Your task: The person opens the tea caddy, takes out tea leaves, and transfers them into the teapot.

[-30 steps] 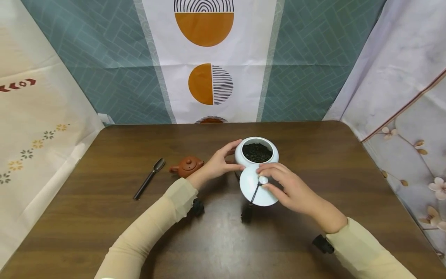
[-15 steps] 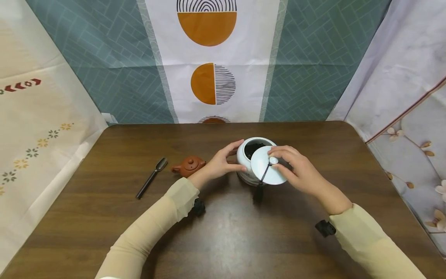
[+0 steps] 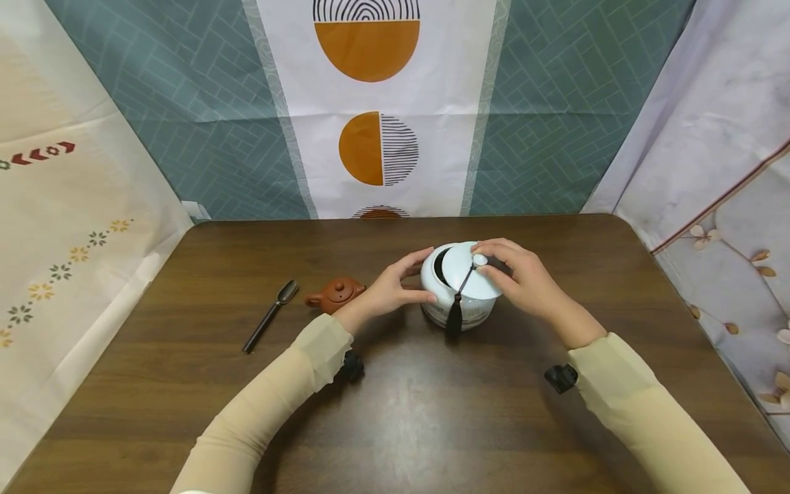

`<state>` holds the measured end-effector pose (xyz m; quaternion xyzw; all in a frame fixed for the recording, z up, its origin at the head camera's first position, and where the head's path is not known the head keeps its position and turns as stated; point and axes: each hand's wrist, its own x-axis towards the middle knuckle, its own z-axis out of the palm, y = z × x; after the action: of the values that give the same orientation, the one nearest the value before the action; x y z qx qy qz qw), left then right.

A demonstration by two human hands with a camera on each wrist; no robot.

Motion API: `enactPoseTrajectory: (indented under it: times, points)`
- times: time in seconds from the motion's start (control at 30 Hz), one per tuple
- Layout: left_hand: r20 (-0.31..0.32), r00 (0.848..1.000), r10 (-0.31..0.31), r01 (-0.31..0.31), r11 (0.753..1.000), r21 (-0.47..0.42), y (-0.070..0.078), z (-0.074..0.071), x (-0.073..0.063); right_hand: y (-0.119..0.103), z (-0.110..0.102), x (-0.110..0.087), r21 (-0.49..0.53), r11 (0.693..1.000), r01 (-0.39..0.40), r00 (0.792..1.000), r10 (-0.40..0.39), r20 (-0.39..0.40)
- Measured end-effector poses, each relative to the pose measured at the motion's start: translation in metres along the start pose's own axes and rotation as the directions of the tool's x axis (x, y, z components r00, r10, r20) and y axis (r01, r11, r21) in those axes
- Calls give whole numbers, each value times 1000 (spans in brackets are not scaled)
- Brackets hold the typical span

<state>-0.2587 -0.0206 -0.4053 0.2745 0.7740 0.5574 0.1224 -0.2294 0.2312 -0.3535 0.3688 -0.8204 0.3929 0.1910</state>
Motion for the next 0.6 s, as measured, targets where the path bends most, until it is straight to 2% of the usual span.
enactPoseTrajectory:
  times: [0.6]
  points:
    - [24,999,-40,41,997,-69,2,-3,0,9,8,17,-61,995,-79,995,83,53]
